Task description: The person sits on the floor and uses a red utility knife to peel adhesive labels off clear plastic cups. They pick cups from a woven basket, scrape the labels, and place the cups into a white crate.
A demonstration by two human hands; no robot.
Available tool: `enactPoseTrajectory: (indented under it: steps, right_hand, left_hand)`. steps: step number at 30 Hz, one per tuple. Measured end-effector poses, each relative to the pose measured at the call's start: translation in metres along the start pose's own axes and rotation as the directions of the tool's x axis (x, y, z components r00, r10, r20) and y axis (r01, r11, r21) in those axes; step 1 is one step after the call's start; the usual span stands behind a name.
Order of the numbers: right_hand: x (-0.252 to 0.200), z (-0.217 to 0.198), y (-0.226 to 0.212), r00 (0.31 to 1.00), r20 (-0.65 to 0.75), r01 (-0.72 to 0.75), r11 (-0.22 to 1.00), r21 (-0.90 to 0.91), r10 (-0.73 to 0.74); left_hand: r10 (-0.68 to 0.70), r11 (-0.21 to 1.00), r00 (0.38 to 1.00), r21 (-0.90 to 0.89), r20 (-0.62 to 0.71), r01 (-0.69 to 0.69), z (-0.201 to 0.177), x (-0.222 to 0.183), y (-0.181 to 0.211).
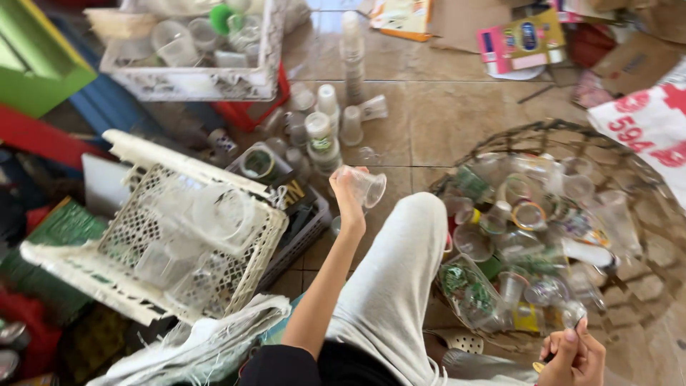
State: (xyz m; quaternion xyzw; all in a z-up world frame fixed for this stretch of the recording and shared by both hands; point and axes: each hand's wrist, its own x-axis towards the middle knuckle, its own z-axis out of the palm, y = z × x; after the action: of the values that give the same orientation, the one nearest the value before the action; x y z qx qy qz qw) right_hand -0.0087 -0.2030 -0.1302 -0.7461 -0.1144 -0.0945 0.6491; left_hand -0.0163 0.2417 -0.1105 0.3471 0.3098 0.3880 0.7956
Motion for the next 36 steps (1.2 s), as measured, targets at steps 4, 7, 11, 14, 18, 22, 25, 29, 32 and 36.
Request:
enactPoseTrajectory:
  steps: [4, 7, 11, 14, 18, 22, 25, 29, 32, 36]
  right_hand:
    - [0.006, 0.017, 0.028, 0.998, 0.054, -0.030, 0.997, 0.069, 0.026]
    - [0.009, 0.032, 0.019, 0.987, 0.158, -0.044, 0.998, 0.037, 0.038]
    - [0.008, 0.050, 0.008, 0.988, 0.153, -0.018, 0.997, -0.078, 0.030]
    - [0.005, 0.053, 0.017, 0.988, 0.143, -0.034, 0.993, -0.113, 0.050]
    - [0.004, 0.052, 0.033, 0.989, 0.126, -0.068, 0.997, -0.041, 0.073]
    - [0.005, 0.051, 0.036, 0.987, 0.120, -0.101, 0.994, -0.049, 0.106]
    - [0.007, 0.053, 0.039, 0.986, 0.118, -0.109, 0.992, -0.056, 0.115]
    - [0.006, 0.054, 0.047, 0.984, 0.118, -0.135, 0.991, -0.021, 0.137]
    - [0.006, 0.055, 0.048, 0.982, 0.134, -0.137, 0.991, 0.003, 0.135]
    - [0.007, 0.052, 0.063, 0.984, 0.139, -0.118, 0.993, 0.033, 0.112]
  left_hand:
    - [0.151, 0.968, 0.983, 0.186, 0.104, -0.169, -0.085, 0.027, -0.055]
    - [0.162, 0.845, 0.971, 0.484, 0.174, -0.227, -0.105, 0.034, -0.073]
    - [0.102, 0.605, 0.960, 0.750, 0.260, -0.267, -0.101, 0.055, -0.099]
    - [0.102, 0.472, 0.926, 0.802, 0.363, -0.366, -0.116, 0.086, -0.139]
    - [0.081, 0.340, 0.929, 0.866, 0.362, -0.367, -0.141, 0.124, -0.190]
    - [-0.019, -0.135, 0.961, 0.951, 0.277, -0.277, -0.182, 0.154, -0.238]
    - [0.106, -0.261, 0.912, 0.896, 0.396, -0.359, -0.173, 0.140, -0.212]
    - [0.057, -0.461, 0.877, 0.792, 0.476, -0.400, -0.178, 0.128, -0.209]
    - [-0.059, -0.512, 0.903, 0.764, 0.425, -0.393, -0.195, 0.129, -0.225]
    - [-0.201, -0.521, 0.956, 0.803, 0.214, -0.289, -0.194, 0.130, -0.234]
